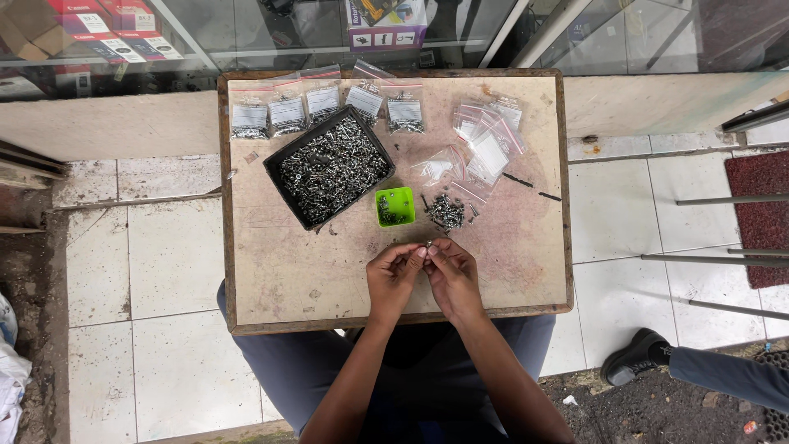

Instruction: The person sorts small metal fasteners by hand, picking them from a pile on the table and placing them into a green container. The person continues this repetitive sorting process throughout the clip.

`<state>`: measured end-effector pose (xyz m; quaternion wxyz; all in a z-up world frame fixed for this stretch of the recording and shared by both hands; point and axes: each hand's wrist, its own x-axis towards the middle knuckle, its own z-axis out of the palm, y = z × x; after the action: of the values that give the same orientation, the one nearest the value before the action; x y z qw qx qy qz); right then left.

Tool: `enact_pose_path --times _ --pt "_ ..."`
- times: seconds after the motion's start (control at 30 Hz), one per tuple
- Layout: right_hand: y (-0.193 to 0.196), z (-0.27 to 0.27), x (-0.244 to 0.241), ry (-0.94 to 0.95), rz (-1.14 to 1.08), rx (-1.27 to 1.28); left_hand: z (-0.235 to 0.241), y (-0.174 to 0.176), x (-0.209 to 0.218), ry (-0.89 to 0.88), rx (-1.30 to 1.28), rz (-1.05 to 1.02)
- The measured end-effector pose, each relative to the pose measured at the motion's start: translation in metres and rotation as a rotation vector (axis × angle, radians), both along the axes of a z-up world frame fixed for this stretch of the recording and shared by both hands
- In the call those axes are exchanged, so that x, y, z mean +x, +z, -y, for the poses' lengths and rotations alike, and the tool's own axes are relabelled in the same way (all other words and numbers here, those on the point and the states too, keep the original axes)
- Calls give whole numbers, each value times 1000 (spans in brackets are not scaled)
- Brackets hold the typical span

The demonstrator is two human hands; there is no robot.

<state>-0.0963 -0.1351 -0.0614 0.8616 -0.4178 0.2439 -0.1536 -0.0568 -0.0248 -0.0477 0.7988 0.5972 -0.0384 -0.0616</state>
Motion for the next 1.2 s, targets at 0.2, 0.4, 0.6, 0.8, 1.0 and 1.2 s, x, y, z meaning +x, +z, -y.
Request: enact_pose_path --times 0.2,0.4,0.6,0.8,1.0,1.2 --pt "18 -3 0 61 -13 -522 -9 3 7 -58 -6 -83" --pt "37 2 5 63 146 -1163 -8 11 13 -37 -32 -116" --pt "50 -1 10 25 195 -1319 -3 13 7 0 -74 -154" --pt "58 -1 18 26 238 -1083 -13 36 13 60 90 40" --pt "43 3 20 46 242 -907 -18 33 15 77 18 38" --pt "105 4 23 -114 397 -1134 -30 72 52 222 590 547"
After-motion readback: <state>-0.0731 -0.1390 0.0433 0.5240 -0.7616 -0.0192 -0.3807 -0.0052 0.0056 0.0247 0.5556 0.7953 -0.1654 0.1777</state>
